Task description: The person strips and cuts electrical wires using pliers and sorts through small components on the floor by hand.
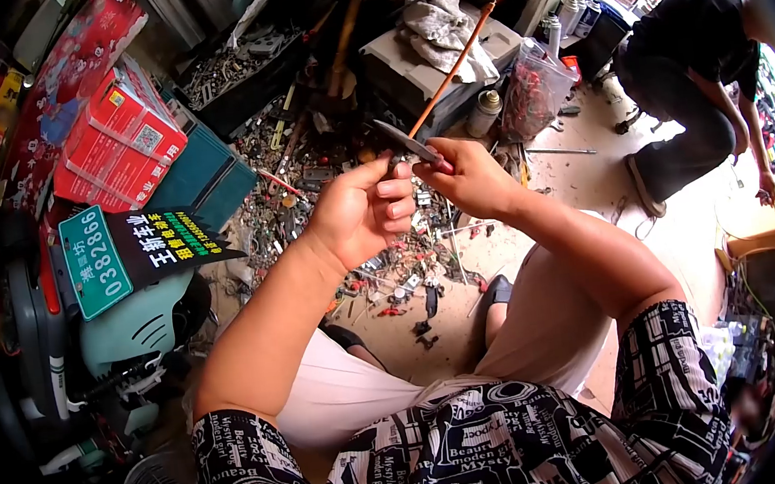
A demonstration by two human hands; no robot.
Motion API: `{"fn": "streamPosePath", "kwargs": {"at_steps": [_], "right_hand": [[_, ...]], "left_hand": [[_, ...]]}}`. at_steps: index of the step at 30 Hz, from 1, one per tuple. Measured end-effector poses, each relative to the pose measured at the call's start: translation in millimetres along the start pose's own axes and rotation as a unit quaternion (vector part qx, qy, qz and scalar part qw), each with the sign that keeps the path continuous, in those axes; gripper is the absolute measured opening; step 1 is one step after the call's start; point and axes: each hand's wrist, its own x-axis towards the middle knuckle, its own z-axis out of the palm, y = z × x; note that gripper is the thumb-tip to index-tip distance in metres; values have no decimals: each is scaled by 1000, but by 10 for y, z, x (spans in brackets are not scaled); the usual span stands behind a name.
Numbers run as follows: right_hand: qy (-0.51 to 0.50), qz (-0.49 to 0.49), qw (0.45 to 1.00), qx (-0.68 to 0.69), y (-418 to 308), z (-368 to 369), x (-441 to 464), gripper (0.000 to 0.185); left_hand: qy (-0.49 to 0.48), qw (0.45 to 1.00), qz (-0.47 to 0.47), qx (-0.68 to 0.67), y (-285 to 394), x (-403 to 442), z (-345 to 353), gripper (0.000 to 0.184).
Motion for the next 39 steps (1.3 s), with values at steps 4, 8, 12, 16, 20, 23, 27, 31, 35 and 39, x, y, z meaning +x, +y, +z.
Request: {"fn": "streamPosePath", "kwargs": {"at_steps": [4,8,12,16,20,23,27,31,35,39], "right_hand": [[-6,13,1000,20,2,2,3,35],[-1,32,999,16,54,38,38,34],[-17,36,999,32,59,47,33,33],[-23,38,998,45,20,45,4,33],[-57,51,992,102,154,93,56,30],[-139,83,964,211,128,39,36,25],[-212,141,890,379,-129,-50,-44,19],[-241,163,837,464,-54,-46,-29,26],[-304,143,775,536,-43,-84,-50,29],[-391,126,734,540,-21,-130,-60,35]], "left_hand": [[106,974,94,179,-51,1,45,24],[172,810,296,476,-114,72,63,22],[199,807,272,485,-72,40,96,24],[181,904,187,338,-46,8,112,27],[59,983,105,141,-14,31,1,26],[47,978,117,169,-2,35,-12,26],[51,954,138,261,42,14,42,27],[72,918,174,349,67,8,58,26],[116,893,200,386,102,-4,80,21],[130,880,218,402,143,-19,78,18]]}}
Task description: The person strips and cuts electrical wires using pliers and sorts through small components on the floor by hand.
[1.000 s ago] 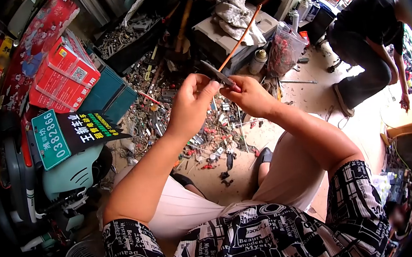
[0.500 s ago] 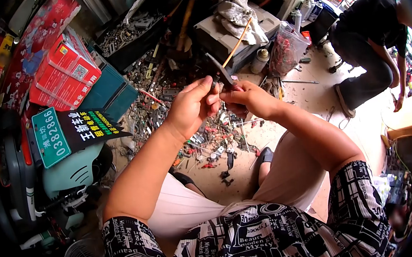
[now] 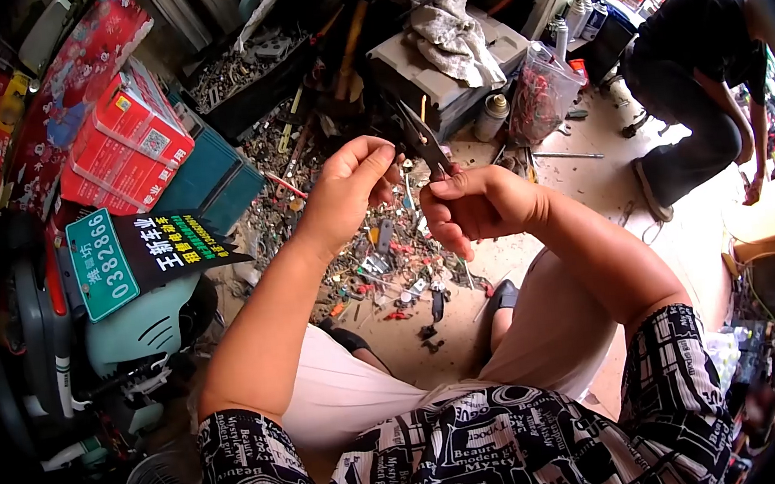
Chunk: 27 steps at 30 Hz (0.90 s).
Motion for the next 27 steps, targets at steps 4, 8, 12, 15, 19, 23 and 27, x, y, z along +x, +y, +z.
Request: {"fn": "streamPosePath", "kwargs": {"at_steps": [4,8,12,15,19,23,27], "right_hand": [[6,18,1000,11,3,-13,-19,34],[13,15,1000,-15,1,-39,-17,34],[9,23,1000,-9,-1,-30,-12,34],[-10,28,999,-15,-7,-25,-23,34],[8,41,999,-3,11,-34,-24,34],[29,54,998,-27,34,-45,-26,35],[27,55,996,-58,41,-30,-22,35]], "left_hand": [[14,997,5,81,-63,28,-66,15],[-12,994,-8,110,-41,1,-47,15],[-16,995,-10,99,-38,-6,-37,15],[-28,993,0,118,-67,10,-60,13],[-74,984,-22,158,-24,-35,-30,12],[-79,978,-14,192,-67,-54,-33,18],[-87,964,11,251,10,-76,-53,19]]}}
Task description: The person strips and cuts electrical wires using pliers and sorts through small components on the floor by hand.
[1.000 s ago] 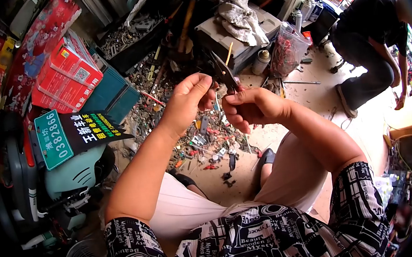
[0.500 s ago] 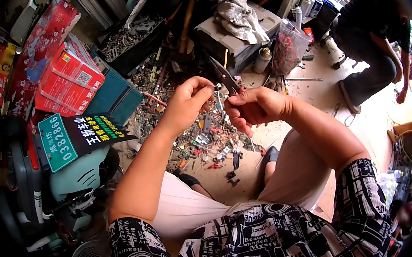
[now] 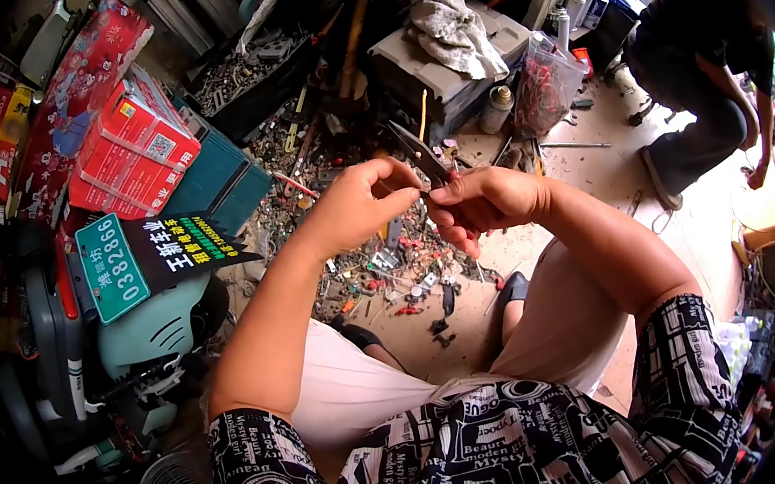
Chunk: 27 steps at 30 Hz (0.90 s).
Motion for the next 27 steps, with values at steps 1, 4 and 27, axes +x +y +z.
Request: {"fn": "streamPosePath", "kwargs": {"at_steps": [1,4,27], "right_hand": [[2,3,1000,-2,-1,5,0,35],[10,12,1000,-10,-12,14,-7,35],[116,27,980,-159,51,-6,59,34]], "left_hand": [[-16,1000,-8,12,18,-6,-20,19],[-29,999,-20,29,-15,-16,-52,20],[34,998,0,-56,-16,18,-30,20]]}}
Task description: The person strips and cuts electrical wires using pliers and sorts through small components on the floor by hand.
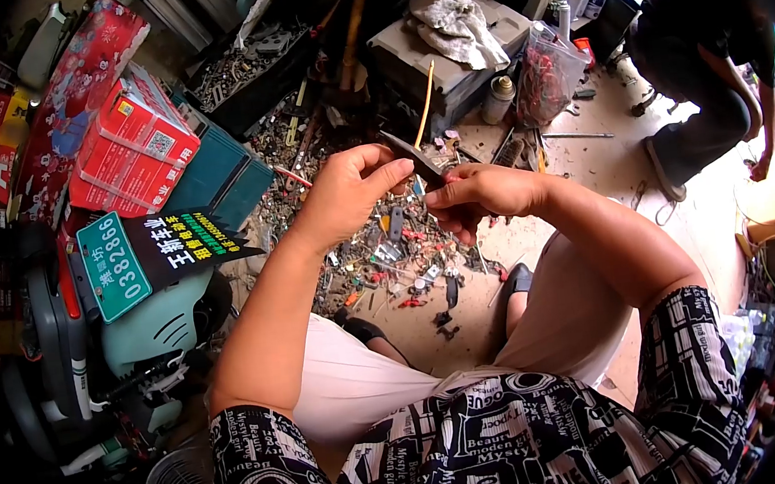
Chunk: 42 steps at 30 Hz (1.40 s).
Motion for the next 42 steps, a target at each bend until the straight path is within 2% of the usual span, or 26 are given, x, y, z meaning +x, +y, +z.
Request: {"fn": "streamPosePath", "kwargs": {"at_steps": [12,16,20,24,27,30,32,34,38,40,42], "right_hand": [[-22,6,999,32,-9,3,-6,35],[-21,-1,998,-52,-62,45,-39,36],[-37,25,994,-104,-3,84,-16,34],[-41,69,987,-141,-32,182,-63,25],[-62,91,977,-181,69,162,-17,24],[-67,81,965,-242,99,165,-1,32],[-71,91,963,-244,58,190,-10,28],[-91,92,962,-242,32,204,-13,17],[-114,83,958,-250,137,151,53,15],[-112,43,939,-322,141,150,58,16],[-109,38,937,-331,185,140,74,19]], "left_hand": [[-18,1000,-4,-17,-17,15,-58,15],[-16,1000,5,26,-67,58,-154,16],[39,998,-56,8,-111,90,-201,22],[31,996,-80,-39,-99,87,-173,28],[51,985,-101,-132,-45,84,-146,30],[62,984,-97,-136,-44,85,-142,28],[58,985,-99,-129,-44,81,-145,28],[53,986,-100,-121,-54,80,-151,27],[49,988,-96,-112,-87,86,-160,24],[47,988,-95,-109,-97,91,-160,23],[38,990,-90,-106,-102,97,-156,21]]}}
